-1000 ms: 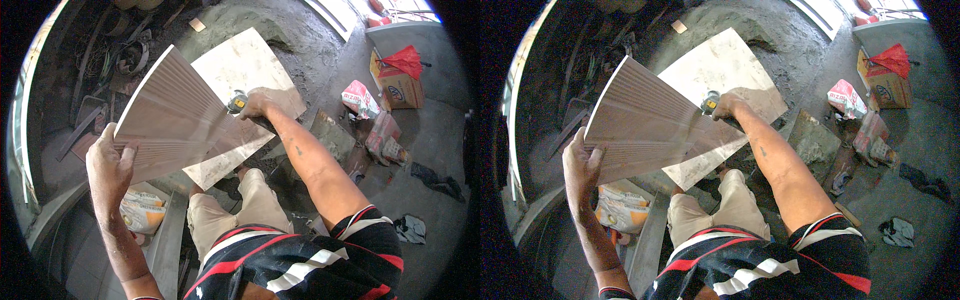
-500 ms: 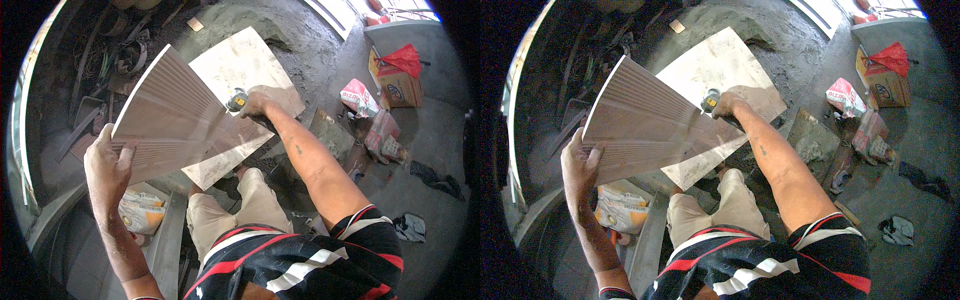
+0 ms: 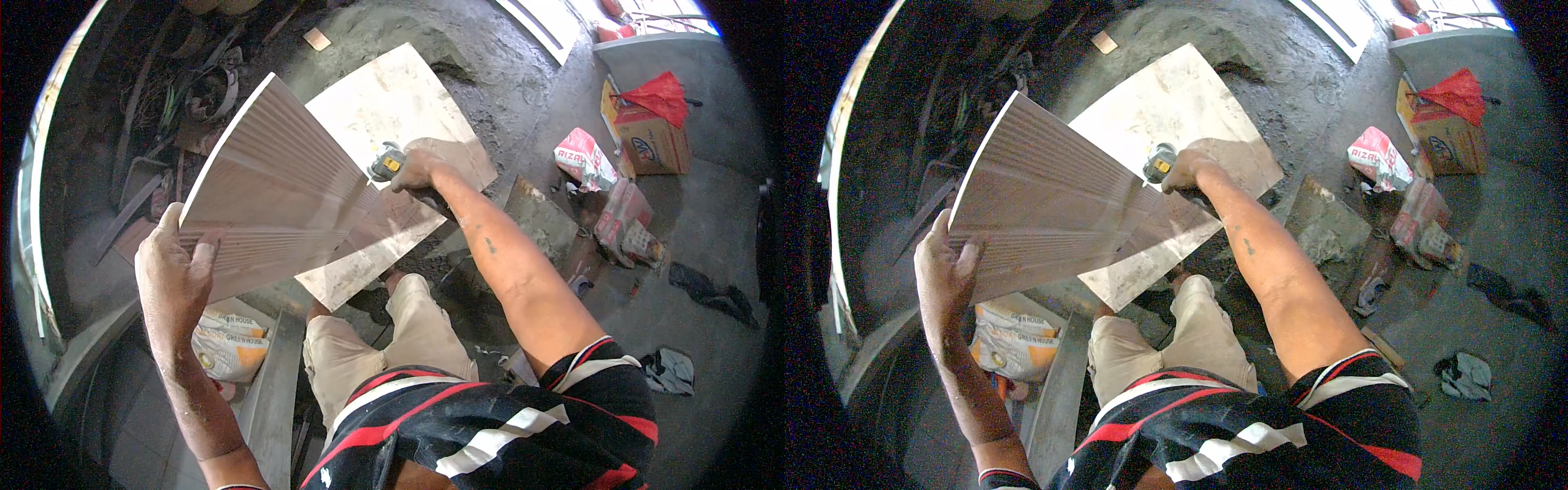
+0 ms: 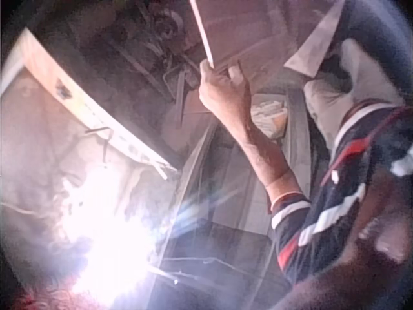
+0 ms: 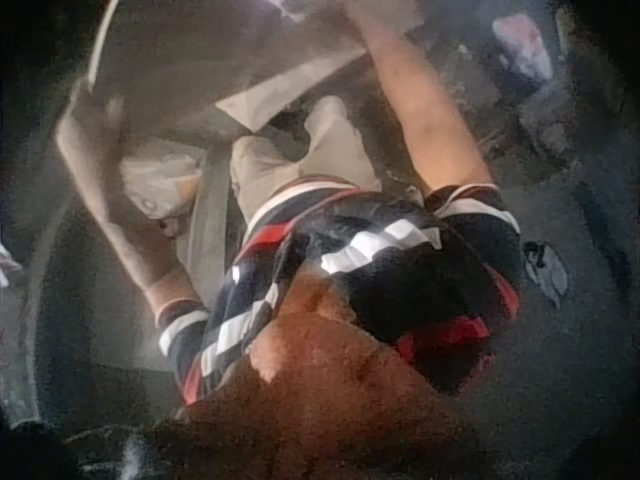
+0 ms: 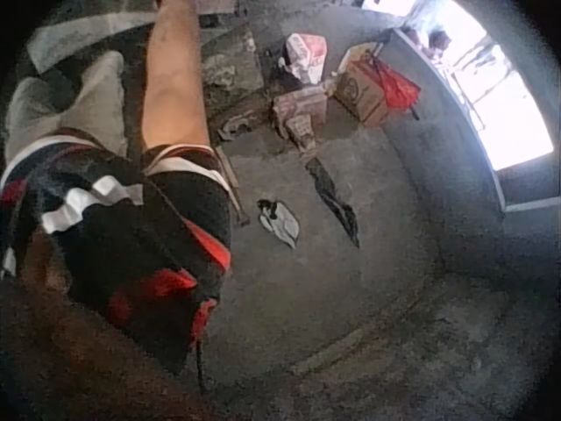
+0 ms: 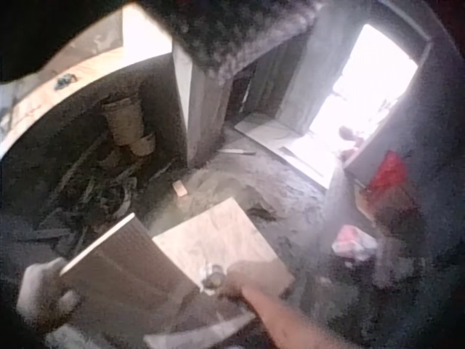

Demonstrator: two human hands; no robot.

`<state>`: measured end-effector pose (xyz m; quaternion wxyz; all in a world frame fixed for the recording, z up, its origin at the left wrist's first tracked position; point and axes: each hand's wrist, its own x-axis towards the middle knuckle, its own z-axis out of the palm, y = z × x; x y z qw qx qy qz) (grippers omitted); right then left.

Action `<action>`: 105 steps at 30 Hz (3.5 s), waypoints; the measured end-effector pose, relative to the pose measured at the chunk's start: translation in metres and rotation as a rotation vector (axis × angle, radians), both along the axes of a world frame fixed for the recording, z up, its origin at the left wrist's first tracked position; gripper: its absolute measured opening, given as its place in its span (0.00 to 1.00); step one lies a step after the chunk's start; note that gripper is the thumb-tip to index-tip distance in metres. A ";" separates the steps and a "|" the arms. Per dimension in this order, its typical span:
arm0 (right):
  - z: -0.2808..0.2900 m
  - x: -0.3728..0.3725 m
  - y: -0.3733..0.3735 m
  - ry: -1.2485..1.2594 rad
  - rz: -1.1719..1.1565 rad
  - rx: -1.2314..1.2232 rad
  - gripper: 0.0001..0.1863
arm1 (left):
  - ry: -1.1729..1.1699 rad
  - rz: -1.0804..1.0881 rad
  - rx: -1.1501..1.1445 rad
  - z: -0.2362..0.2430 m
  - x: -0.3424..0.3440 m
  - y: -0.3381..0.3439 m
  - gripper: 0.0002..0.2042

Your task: The person applies mortar to a wall behind a sink by hand and with a tool, taps the area with a mallet, and uses an angle grinder to cut and shape a white ceramic tile.

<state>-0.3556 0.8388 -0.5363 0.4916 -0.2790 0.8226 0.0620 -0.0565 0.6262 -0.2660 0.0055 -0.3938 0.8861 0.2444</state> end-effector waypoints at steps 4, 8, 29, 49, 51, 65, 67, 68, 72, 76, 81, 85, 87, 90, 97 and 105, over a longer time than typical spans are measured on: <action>-0.001 0.002 0.000 0.002 0.004 -0.011 0.28 | -0.010 -0.003 -0.009 0.001 -0.001 -0.001 0.15; -0.002 0.002 0.001 -0.008 0.012 -0.017 0.30 | -0.014 -0.006 -0.019 0.000 -0.001 -0.001 0.16; -0.008 0.003 -0.002 -0.028 -0.001 -0.046 0.27 | -0.012 0.010 -0.009 -0.003 0.001 -0.002 0.15; -0.002 0.000 -0.011 -0.068 -0.040 0.055 0.31 | -0.026 0.015 -0.013 -0.002 -0.001 -0.003 0.16; 0.000 0.000 -0.012 -0.049 -0.031 0.044 0.31 | -0.021 0.001 -0.005 -0.001 0.000 -0.002 0.16; -0.011 -0.003 -0.016 -0.032 0.032 0.047 0.33 | -0.035 0.025 -0.019 0.000 -0.003 -0.001 0.14; -0.009 -0.004 -0.017 0.000 0.028 0.048 0.32 | -0.031 0.025 -0.021 -0.001 -0.003 -0.002 0.15; -0.008 -0.004 -0.017 -0.017 0.017 0.058 0.32 | -0.027 0.026 -0.027 -0.001 -0.002 -0.002 0.15; -0.005 -0.006 -0.019 -0.064 -0.003 0.087 0.33 | -0.019 0.029 0.007 -0.003 -0.001 -0.002 0.16; -0.012 -0.003 -0.019 -0.058 0.057 0.076 0.32 | -0.030 0.035 0.002 -0.001 -0.003 -0.003 0.16; -0.013 -0.003 -0.024 -0.034 0.038 0.094 0.32 | -0.025 0.077 0.067 -0.001 -0.003 -0.003 0.15; -0.005 -0.011 -0.019 -0.056 -0.064 0.112 0.32 | -0.040 0.047 0.047 -0.014 0.006 -0.027 0.16; -0.004 -0.013 -0.001 0.030 -0.150 -0.023 0.33 | 0.023 0.059 0.127 -0.033 0.006 -0.059 0.17; -0.012 -0.026 0.033 0.016 -0.280 -0.150 0.34 | -0.030 0.042 0.245 -0.071 0.002 -0.133 0.19; -0.036 -0.018 0.127 -0.053 -0.740 -0.338 0.31 | -0.222 0.105 0.298 -0.188 0.015 -0.267 0.17; -0.068 0.006 0.201 -0.097 -0.835 -0.309 0.25 | -0.248 0.191 0.279 -0.225 0.017 -0.283 0.19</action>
